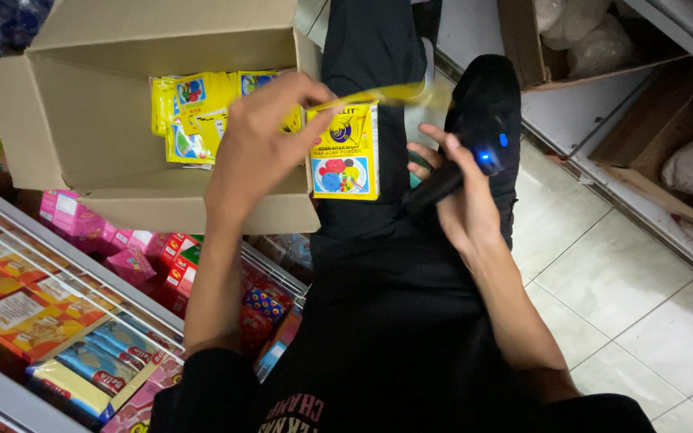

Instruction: The person sits on the floor and repeatedly picks up yellow packets from a cardboard box. They use a handheld barcode scanner to scan the barcode on each packet and then place the packet back into the box. The person occasionally stacks scanned packets on their lap.

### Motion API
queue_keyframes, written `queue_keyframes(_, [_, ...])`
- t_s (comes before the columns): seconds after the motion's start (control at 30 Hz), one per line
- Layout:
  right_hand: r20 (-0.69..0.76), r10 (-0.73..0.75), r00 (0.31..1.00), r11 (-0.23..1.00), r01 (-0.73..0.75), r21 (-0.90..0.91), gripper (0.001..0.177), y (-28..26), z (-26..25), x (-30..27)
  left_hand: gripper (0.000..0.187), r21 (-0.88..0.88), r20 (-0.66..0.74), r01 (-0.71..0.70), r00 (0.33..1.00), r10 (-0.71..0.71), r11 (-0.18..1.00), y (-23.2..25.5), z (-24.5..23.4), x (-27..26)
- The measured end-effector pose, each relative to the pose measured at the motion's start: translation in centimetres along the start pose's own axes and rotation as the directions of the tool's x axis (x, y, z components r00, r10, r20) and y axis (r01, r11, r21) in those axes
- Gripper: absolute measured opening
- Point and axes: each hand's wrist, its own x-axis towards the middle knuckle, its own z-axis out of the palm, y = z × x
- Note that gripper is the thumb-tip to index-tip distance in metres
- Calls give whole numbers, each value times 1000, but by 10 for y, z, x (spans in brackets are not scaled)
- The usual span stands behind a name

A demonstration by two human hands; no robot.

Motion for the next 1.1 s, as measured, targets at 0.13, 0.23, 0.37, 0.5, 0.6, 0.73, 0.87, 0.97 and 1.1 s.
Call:
queue_keyframes(0.13, [71,-3,997,995,10,-95,19,12,-7,8,42,-356,21,249,966,-259,901,-36,15,0])
queue_keyframes(0.23, [66,-5,998,974,20,-224,24,23,-11,11,48,-587,45,285,946,-321,758,-56,36,-11])
queue_keyframes(0.37, [66,-25,998,917,50,-396,41,38,-3,19,52,-741,-9,194,954,-299,643,-74,60,-22])
queue_keyframes(0.5, [-1,85,996,662,-57,-748,38,49,8,26,67,-691,-39,237,931,-362,683,-75,69,-26])
queue_keyframes(0.6, [63,51,997,722,7,-692,42,49,10,27,72,-449,-57,271,942,-330,851,-70,66,-25])
queue_keyframes(0.73, [108,88,990,681,19,-732,44,38,0,29,58,-330,8,281,955,-295,901,-65,63,-19])
queue_keyframes(0.87, [169,89,982,664,68,-744,51,34,-12,34,70,-346,19,349,931,-365,871,-68,65,-11])
queue_keyframes(0.97, [158,95,983,695,48,-718,56,35,-27,38,74,-356,22,275,958,-286,893,-72,65,-10])
queue_keyframes(1.1, [99,133,986,679,-18,-734,53,37,-57,44,83,-480,65,258,964,-259,839,-74,65,-12])
